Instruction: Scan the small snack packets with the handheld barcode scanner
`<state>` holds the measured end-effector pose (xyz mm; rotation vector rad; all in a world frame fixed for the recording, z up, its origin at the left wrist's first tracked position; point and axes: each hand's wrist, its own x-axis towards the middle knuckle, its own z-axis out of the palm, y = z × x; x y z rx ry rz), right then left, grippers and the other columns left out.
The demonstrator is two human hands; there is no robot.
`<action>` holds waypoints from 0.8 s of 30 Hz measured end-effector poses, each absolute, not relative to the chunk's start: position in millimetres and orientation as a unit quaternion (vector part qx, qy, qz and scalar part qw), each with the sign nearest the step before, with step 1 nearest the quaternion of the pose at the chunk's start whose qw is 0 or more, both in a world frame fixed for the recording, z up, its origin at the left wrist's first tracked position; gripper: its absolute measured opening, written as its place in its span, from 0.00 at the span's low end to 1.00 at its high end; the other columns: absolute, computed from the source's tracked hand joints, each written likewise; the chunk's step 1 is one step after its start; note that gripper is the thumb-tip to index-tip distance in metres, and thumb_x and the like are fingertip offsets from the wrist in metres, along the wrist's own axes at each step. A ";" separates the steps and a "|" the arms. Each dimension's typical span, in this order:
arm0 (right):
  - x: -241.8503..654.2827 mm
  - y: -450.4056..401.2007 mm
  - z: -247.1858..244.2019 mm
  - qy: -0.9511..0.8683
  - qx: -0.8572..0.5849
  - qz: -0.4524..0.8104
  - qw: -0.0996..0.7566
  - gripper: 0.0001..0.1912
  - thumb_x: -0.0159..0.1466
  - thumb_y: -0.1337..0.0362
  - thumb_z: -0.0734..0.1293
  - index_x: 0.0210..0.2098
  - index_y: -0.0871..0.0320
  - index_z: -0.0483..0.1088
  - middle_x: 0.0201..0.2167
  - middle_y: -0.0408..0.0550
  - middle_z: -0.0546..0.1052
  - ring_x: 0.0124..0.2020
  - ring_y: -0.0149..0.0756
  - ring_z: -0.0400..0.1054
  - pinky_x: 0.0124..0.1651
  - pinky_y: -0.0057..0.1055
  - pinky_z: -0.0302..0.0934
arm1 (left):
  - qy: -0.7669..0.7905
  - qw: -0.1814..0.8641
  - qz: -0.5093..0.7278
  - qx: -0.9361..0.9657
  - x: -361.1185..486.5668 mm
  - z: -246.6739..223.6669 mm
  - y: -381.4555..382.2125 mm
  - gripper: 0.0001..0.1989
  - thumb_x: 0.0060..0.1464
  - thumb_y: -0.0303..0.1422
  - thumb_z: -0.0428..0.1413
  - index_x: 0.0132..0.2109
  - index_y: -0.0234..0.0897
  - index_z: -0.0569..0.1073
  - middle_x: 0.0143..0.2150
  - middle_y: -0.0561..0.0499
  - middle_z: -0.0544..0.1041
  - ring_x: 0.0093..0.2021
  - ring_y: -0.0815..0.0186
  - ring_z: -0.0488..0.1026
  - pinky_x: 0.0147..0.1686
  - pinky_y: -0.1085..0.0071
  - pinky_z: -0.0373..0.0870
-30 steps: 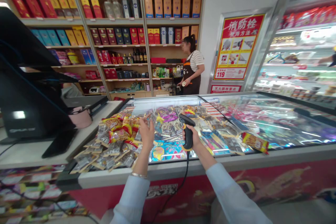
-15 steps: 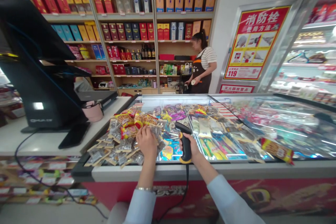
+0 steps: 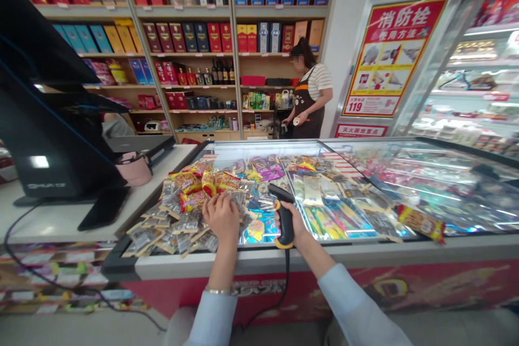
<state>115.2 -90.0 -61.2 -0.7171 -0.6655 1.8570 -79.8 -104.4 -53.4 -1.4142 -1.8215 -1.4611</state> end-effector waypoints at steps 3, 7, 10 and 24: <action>114.3 -90.4 -60.5 -0.279 -0.297 0.766 0.497 0.12 0.55 0.56 0.67 0.26 0.60 0.69 0.15 0.42 0.69 0.14 0.28 0.61 0.17 0.23 0.57 | -0.653 0.210 -0.518 -0.511 -79.7 -54.2 -104.2 0.09 0.53 0.28 0.51 0.34 0.41 0.77 0.44 0.48 0.80 0.50 0.55 0.69 0.60 0.50 0.52; 113.6 -90.2 -60.1 -0.275 -0.302 0.765 0.497 0.12 0.55 0.56 0.67 0.25 0.60 0.70 0.15 0.42 0.70 0.14 0.27 0.62 0.17 0.23 0.58 | -0.657 0.216 -0.506 -0.516 -80.9 -56.5 -103.0 0.10 0.54 0.28 0.50 0.33 0.40 0.76 0.43 0.47 0.80 0.49 0.55 0.68 0.60 0.51 0.52; 113.6 -89.4 -60.2 -0.274 -0.302 0.768 0.494 0.12 0.54 0.56 0.67 0.25 0.60 0.69 0.14 0.42 0.69 0.13 0.27 0.61 0.16 0.23 0.57 | -0.656 0.213 -0.508 -0.516 -81.6 -57.6 -102.1 0.10 0.53 0.27 0.50 0.34 0.40 0.76 0.43 0.45 0.79 0.49 0.55 0.68 0.60 0.51 0.52; 136.6 -80.5 -48.0 -0.277 -0.262 0.762 0.524 0.13 0.55 0.55 0.66 0.25 0.60 0.69 0.15 0.41 0.70 0.14 0.27 0.62 0.17 0.23 0.57 | -0.664 0.220 -0.518 -0.493 -67.6 -32.2 -103.6 0.11 0.55 0.33 0.49 0.34 0.38 0.76 0.38 0.44 0.79 0.45 0.54 0.69 0.57 0.52 0.54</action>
